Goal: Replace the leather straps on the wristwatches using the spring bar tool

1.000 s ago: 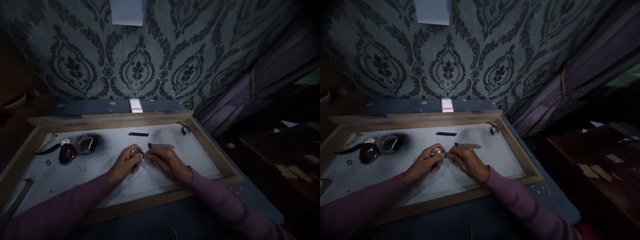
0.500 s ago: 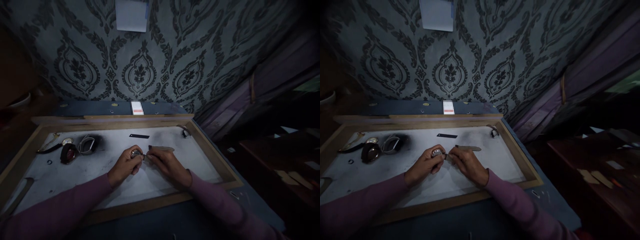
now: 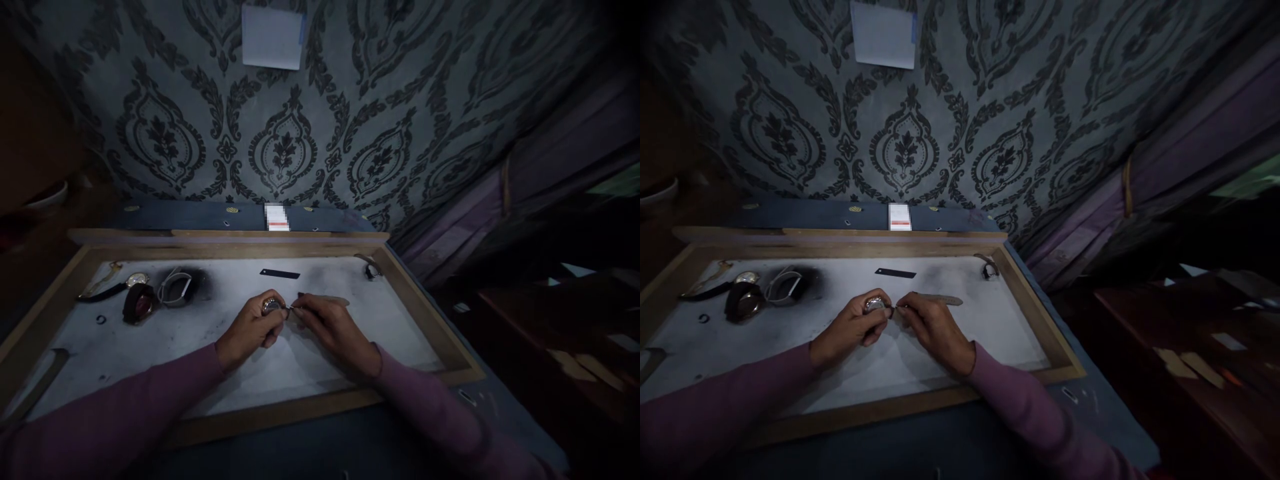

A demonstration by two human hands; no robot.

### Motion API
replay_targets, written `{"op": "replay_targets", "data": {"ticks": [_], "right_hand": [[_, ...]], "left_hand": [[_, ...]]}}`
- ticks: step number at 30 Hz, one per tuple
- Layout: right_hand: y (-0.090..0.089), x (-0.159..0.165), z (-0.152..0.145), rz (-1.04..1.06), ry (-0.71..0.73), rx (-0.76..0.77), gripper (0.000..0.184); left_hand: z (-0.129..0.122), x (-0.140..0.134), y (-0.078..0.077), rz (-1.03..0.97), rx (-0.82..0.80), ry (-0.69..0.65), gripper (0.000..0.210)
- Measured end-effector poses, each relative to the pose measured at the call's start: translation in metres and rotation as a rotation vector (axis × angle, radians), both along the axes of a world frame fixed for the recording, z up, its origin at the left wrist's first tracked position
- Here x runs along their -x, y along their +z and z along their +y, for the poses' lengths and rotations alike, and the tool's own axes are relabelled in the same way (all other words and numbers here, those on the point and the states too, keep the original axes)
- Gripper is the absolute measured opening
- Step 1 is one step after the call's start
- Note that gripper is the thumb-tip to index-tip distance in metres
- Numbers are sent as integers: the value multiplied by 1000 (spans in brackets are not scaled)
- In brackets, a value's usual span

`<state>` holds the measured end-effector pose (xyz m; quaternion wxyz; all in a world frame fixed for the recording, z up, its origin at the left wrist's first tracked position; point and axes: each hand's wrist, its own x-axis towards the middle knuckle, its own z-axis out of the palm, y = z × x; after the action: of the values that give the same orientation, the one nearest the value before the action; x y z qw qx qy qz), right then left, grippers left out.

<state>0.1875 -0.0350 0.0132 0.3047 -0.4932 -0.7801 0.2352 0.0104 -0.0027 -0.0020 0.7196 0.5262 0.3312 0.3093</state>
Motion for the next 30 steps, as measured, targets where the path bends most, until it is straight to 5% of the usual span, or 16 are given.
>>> {"op": "replay_targets", "data": {"ticks": [30], "right_hand": [[3, 2, 2, -17, 26, -53, 19]], "left_hand": [[-1, 0, 0, -4, -2, -2, 20]]}}
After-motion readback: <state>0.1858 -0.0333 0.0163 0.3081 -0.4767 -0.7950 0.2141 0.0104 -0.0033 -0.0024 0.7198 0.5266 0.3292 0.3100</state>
